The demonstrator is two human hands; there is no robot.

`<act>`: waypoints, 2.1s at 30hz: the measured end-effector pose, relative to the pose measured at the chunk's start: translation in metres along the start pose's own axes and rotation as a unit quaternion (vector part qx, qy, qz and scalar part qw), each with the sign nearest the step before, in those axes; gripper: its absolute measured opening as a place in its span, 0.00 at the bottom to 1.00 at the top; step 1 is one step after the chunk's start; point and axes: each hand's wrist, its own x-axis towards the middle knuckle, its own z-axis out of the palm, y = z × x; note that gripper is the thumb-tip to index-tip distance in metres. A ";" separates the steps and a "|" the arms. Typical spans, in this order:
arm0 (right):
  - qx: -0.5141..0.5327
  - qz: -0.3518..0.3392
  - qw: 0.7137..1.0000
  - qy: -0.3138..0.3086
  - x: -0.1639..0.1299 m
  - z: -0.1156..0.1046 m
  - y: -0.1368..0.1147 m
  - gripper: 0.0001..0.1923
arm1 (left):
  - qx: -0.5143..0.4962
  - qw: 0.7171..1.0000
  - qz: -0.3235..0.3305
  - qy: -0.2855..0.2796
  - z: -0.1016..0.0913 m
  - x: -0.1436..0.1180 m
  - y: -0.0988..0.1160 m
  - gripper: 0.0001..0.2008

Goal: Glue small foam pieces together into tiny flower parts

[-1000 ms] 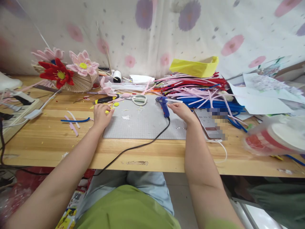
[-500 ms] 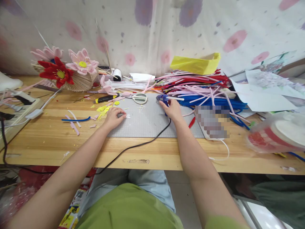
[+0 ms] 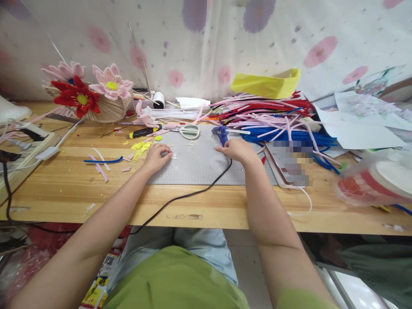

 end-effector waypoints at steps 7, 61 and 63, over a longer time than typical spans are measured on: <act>0.070 -0.148 0.982 0.093 -0.003 0.032 -0.054 0.15 | -0.022 0.999 -0.019 0.016 0.003 0.002 -0.001 0.04; 0.411 -0.185 0.891 -0.047 0.024 0.086 -0.112 0.08 | -0.355 0.918 -0.128 0.121 -0.008 -0.002 0.011 0.11; 0.414 -0.178 0.892 -0.043 0.025 0.085 -0.112 0.08 | -0.348 0.924 -0.128 0.099 -0.005 -0.005 0.017 0.12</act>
